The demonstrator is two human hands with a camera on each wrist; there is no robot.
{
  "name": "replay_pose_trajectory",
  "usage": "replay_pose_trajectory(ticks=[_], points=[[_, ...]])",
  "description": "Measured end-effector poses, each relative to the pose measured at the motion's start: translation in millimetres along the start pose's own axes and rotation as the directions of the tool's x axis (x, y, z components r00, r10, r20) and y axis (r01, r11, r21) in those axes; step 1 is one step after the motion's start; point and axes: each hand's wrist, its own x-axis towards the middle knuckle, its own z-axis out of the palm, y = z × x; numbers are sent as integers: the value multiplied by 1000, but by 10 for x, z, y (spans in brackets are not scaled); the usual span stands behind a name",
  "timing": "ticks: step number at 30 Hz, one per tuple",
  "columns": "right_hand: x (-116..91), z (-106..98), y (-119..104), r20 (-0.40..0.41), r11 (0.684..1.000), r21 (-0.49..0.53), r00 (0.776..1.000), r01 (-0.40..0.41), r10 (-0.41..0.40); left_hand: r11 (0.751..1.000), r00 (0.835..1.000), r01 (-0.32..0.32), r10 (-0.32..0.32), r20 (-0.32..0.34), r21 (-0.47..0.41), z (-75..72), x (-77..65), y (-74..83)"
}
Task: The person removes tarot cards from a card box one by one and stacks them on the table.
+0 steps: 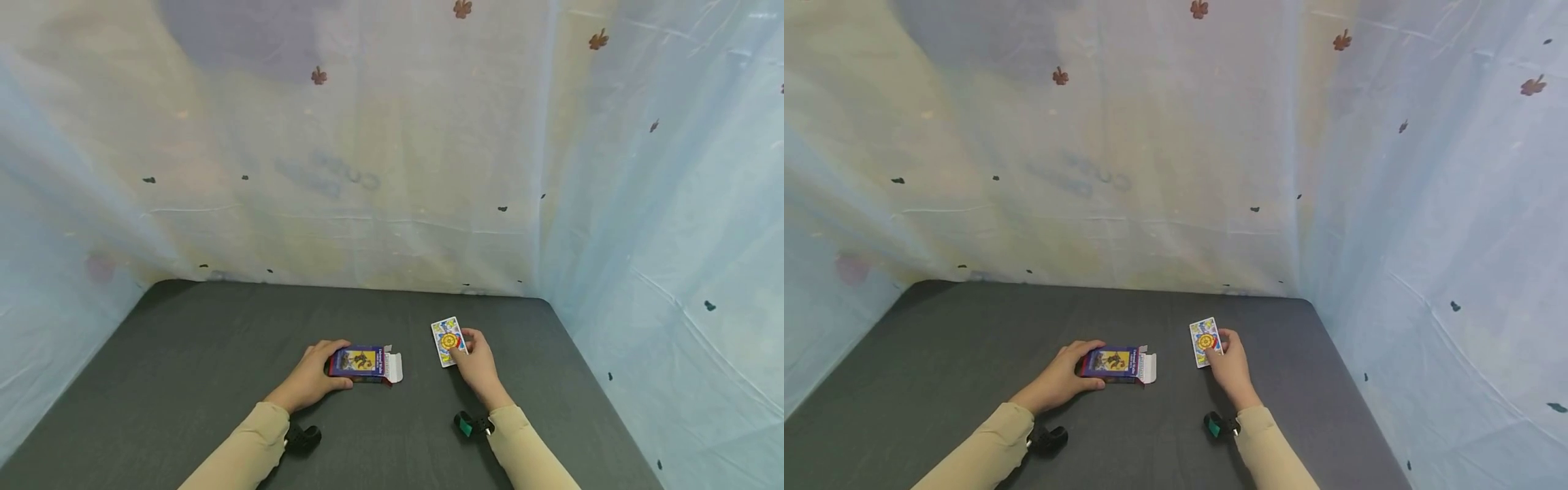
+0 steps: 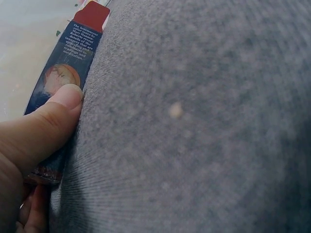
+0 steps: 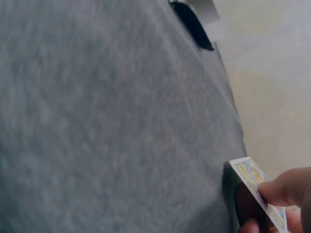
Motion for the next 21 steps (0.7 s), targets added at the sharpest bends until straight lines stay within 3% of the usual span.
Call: replay_pose_trajectory(ticks=[11,21], points=[[30,3,21,-39,999,-45,999,-2,0,1000,1000,4,-4,0,5,-4,-8,26],[-14,-51,28,-24,993,-120,1000,-9,6,1000,1000,5,-5,2,2,11,-7,4]])
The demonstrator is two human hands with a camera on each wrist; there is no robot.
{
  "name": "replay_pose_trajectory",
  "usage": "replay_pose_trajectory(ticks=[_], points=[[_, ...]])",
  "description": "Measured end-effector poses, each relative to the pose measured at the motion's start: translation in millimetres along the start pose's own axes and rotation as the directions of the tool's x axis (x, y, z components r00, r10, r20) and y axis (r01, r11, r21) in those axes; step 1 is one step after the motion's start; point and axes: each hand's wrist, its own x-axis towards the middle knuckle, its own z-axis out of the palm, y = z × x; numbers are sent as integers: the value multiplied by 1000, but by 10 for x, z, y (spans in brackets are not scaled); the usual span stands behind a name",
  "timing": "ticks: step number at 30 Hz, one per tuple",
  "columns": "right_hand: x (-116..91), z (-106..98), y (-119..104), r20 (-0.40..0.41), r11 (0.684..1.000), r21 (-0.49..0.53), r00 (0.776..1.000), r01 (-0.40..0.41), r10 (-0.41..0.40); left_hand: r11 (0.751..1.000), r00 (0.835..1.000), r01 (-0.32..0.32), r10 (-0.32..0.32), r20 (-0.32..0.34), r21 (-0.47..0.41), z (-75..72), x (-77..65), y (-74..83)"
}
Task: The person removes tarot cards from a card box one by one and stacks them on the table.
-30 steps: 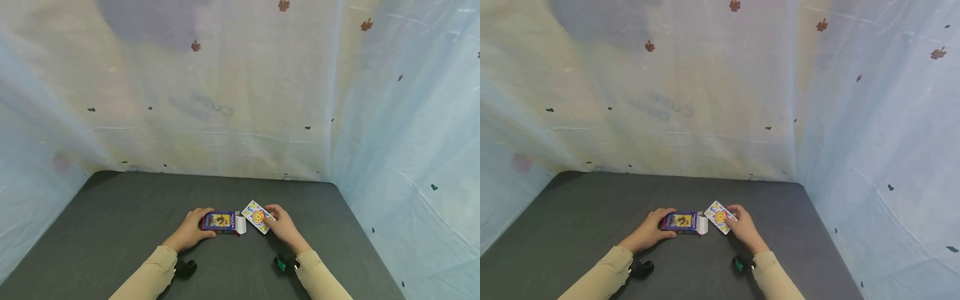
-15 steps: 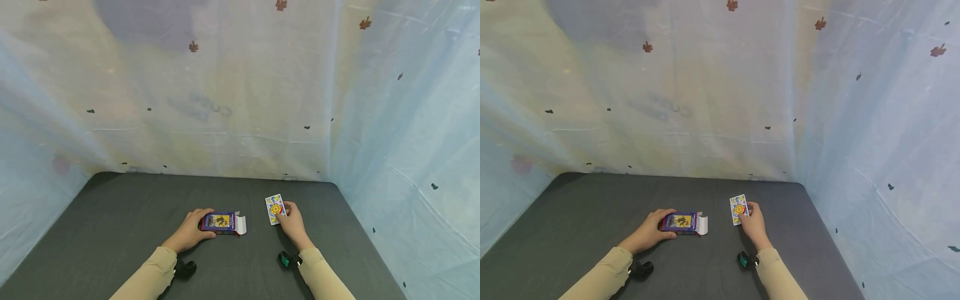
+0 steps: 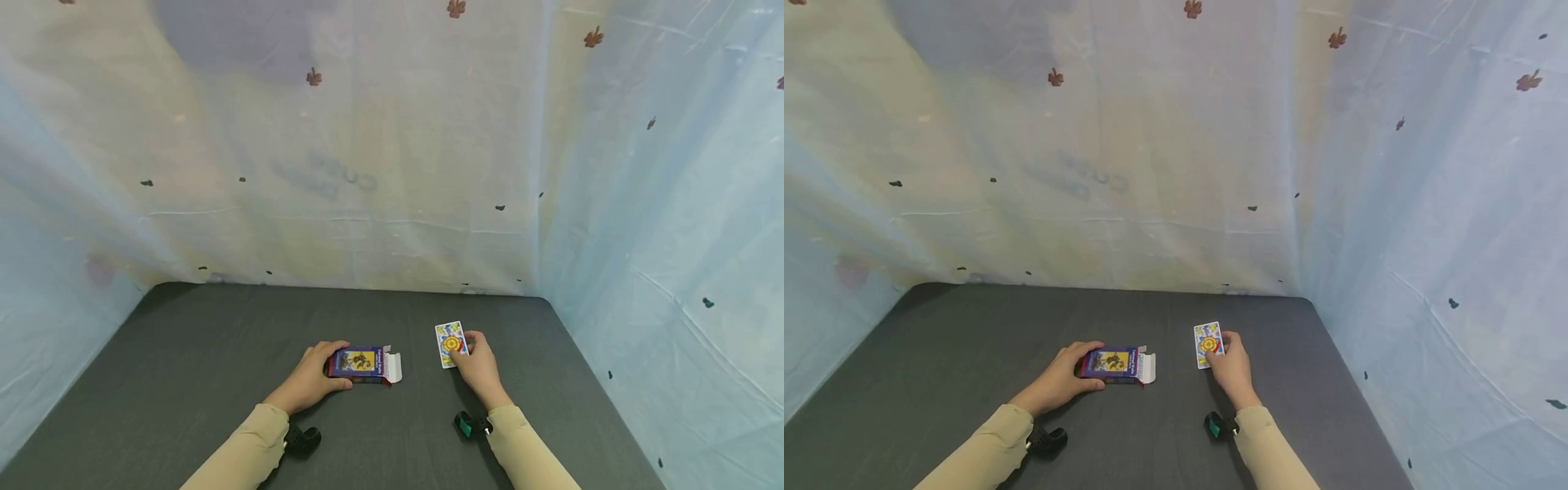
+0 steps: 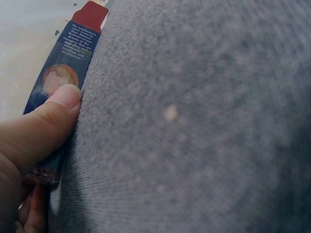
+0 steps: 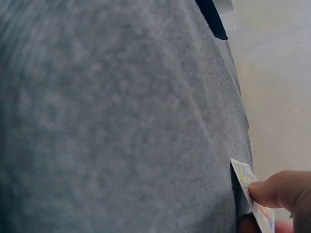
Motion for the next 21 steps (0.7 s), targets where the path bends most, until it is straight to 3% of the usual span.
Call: replay_pose_trajectory(ticks=[13,21], points=[[-55,-61,-77,-8,976,-216,999,-32,31,1000,1000,1,-1,0,0,-9,-5,5],[-72,-79,-73,10,964,-264,999,-31,35,1000,1000,0,0,0,3,-5,-10,7]])
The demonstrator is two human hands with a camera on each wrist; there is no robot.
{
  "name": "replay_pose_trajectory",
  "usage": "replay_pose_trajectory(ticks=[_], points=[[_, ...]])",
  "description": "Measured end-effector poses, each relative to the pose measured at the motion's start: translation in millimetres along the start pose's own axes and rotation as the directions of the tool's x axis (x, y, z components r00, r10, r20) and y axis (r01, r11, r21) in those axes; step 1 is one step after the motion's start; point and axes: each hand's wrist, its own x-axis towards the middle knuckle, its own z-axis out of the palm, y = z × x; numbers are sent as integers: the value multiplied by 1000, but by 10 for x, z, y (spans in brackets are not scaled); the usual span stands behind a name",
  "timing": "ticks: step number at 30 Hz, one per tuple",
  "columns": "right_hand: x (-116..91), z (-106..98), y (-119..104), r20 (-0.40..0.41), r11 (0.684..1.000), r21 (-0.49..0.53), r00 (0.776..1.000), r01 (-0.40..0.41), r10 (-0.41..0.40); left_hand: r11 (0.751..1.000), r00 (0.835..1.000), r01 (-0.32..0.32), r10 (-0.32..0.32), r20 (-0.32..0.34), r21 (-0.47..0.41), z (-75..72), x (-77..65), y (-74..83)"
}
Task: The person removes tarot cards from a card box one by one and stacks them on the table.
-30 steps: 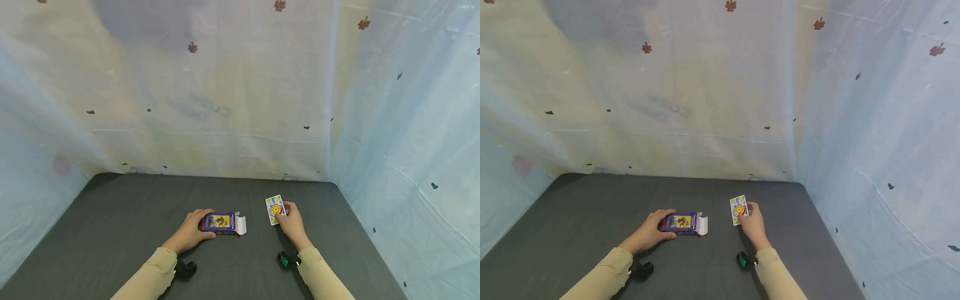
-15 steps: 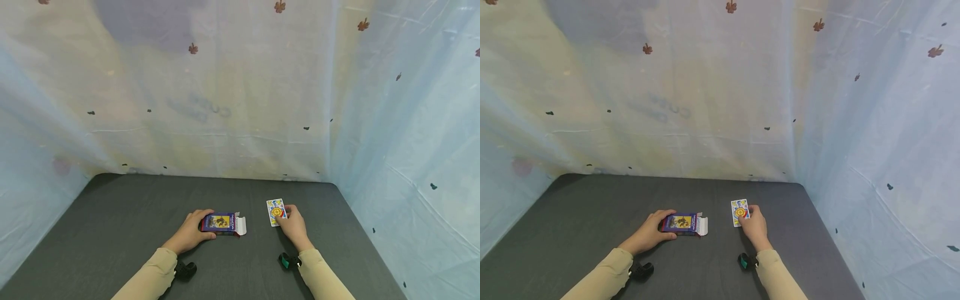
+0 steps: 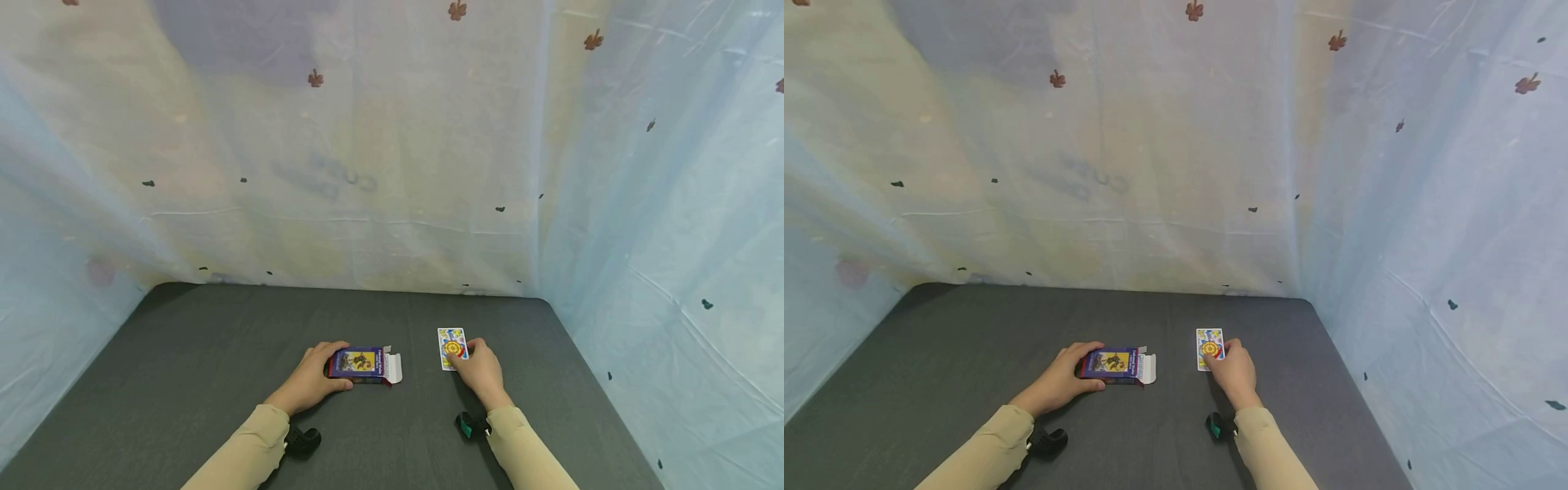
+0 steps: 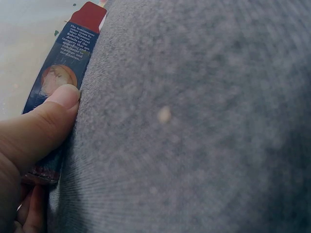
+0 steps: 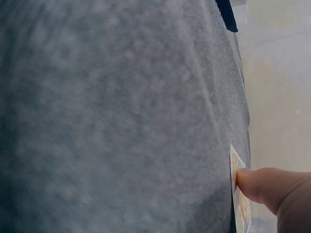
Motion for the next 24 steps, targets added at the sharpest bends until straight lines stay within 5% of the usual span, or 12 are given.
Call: replay_pose_trajectory(ticks=[10,24], points=[[-16,-17,77,41,995,67,996,74,-76,1000,1000,-5,5,-4,-6,9,9,-2],[-34,67,78,37,995,-21,995,95,-94,1000,1000,-2,2,-5,-9,7,2,1]])
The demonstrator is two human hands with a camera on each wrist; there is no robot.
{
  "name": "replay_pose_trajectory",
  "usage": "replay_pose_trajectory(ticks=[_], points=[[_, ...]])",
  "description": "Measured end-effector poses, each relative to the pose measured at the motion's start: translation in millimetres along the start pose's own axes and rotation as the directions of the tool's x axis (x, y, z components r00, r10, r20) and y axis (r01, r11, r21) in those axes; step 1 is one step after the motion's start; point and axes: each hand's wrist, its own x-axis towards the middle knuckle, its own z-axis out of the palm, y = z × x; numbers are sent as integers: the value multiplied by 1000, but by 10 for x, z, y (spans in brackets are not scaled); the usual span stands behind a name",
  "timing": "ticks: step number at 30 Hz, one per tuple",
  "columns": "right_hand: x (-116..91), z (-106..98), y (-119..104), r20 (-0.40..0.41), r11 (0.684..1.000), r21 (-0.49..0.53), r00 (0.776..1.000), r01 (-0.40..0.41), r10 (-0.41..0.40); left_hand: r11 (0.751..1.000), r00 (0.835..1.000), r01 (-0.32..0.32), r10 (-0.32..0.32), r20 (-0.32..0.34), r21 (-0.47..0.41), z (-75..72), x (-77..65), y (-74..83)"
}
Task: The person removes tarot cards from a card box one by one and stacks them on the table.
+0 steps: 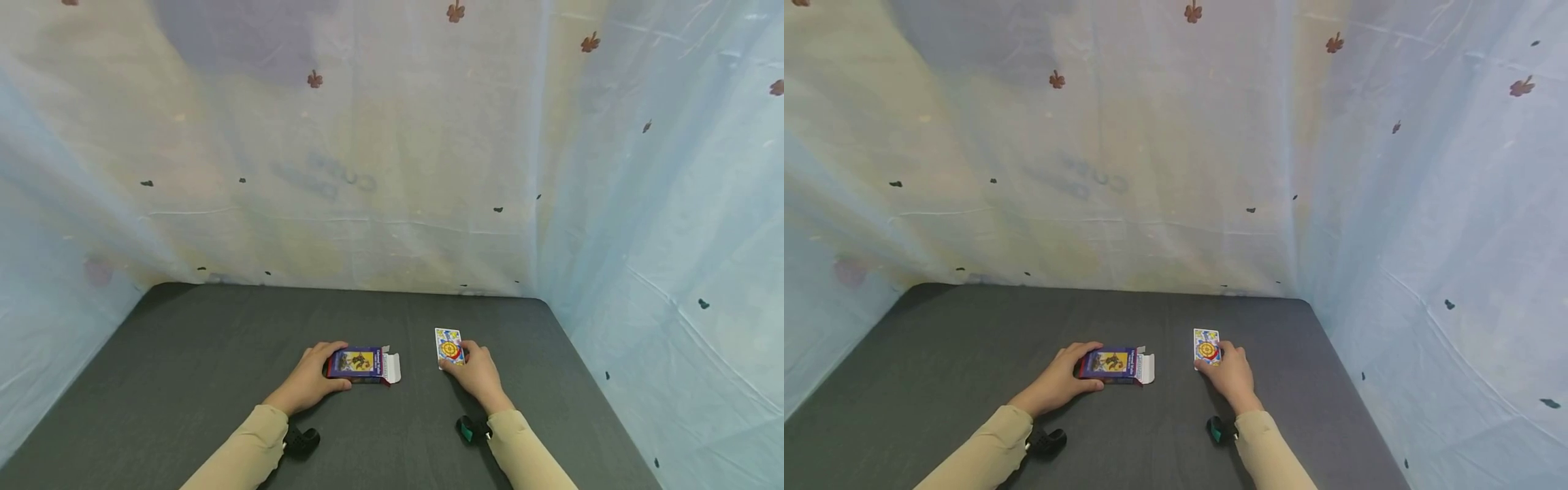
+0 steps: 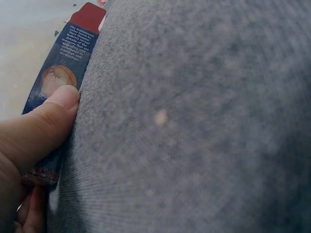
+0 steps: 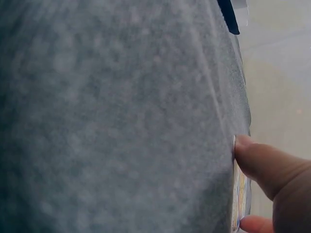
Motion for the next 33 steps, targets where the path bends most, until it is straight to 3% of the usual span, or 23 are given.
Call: replay_pose_trajectory(ticks=[9,15,22,33], points=[[-55,-61,-66,-30,992,126,999,-7,11,1000,1000,-8,8,5,0,-6,6,-19],[-112,-45,-200,-42,961,269,997,69,-59,1000,1000,-1,1,0,3,-9,16,-19],[-190,71,-397,83,897,401,968,184,-236,1000,1000,8,-8,7,-5,-9,8,-4],[-228,212,-493,168,888,407,937,216,-305,1000,1000,3,-3,2,-8,-8,16,4]])
